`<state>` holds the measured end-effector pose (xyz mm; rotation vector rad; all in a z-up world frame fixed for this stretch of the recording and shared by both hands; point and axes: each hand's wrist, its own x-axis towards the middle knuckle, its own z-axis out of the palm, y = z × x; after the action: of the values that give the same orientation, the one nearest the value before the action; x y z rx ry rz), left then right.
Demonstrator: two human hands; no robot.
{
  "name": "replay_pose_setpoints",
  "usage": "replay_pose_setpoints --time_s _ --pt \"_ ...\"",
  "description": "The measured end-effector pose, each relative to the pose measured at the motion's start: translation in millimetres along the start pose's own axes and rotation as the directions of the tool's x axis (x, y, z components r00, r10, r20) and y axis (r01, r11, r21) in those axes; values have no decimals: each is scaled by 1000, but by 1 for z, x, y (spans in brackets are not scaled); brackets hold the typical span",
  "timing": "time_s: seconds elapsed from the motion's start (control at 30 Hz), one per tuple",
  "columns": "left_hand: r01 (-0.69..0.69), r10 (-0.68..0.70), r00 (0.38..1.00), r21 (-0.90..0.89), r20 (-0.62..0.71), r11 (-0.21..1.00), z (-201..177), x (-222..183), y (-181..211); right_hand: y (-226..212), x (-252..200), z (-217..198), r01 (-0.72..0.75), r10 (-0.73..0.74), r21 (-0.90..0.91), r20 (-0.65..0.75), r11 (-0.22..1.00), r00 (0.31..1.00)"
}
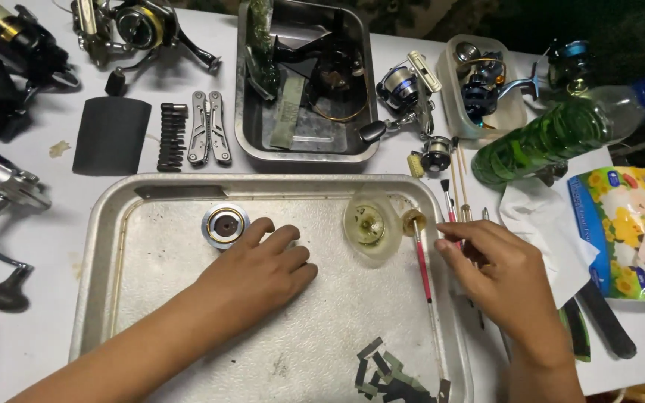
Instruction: Disassembling a fishing reel to remove internal components like the spool and bearings using hands and small tools.
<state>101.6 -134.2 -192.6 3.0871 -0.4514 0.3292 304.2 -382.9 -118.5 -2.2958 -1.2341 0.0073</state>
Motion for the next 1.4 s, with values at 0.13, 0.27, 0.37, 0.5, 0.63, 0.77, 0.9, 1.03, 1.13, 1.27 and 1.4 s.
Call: replay_pose_setpoints --time_s 0.13,0.27,0.37,0.5,0.63,0.77,0.9,1.03,1.13,1.27,1.4 --pt "12 -15 996 -31 -85 999 -1 -6 -5 5 3 7 90 -90 10 0 996 996" --pt "34 -108 973 -336 -202 941 -26 -3 -19 4 5 5 88 -88 4 -5 996 996" --pt "3 -140 947 -425 -291 905 -55 2 -33 2 3 0 -8 7 -14 -27 1000 1000" --pt "68 -243 928 -513 -282 855 -66 6 -49 6 -2 2 -69 68 -7 -69 998 995" --pt "145 -312 921 -536 -235 832 -57 14 -59 13 -10 8 -58 56 -43 -47 997 997" --pt "195 -329 932 -552 -154 811 -55 20 -61 -1 -17 -7 -40 37 -26 -105 999 994" --pt "211 -360 926 -632 -117 746 -52 17 -56 -5 -39 -15 13 -12 -38 21 999 1000" --pt "113 -356 920 -758 -165 643 -60 18 -45 -10 -60 -7 216 -219 44 296 975 930" --pt "180 -370 928 -813 -47 554 -73 25 -32 -22 -68 7 216 -232 85 303 973 924" --pt "236 -388 921 -831 26 504 -69 31 -17 -24 -78 25 174 -185 63 324 983 928" --pt "329 -420 887 -900 191 286 -62 32 -7 -16 -79 41 269 -272 50 301 962 914"
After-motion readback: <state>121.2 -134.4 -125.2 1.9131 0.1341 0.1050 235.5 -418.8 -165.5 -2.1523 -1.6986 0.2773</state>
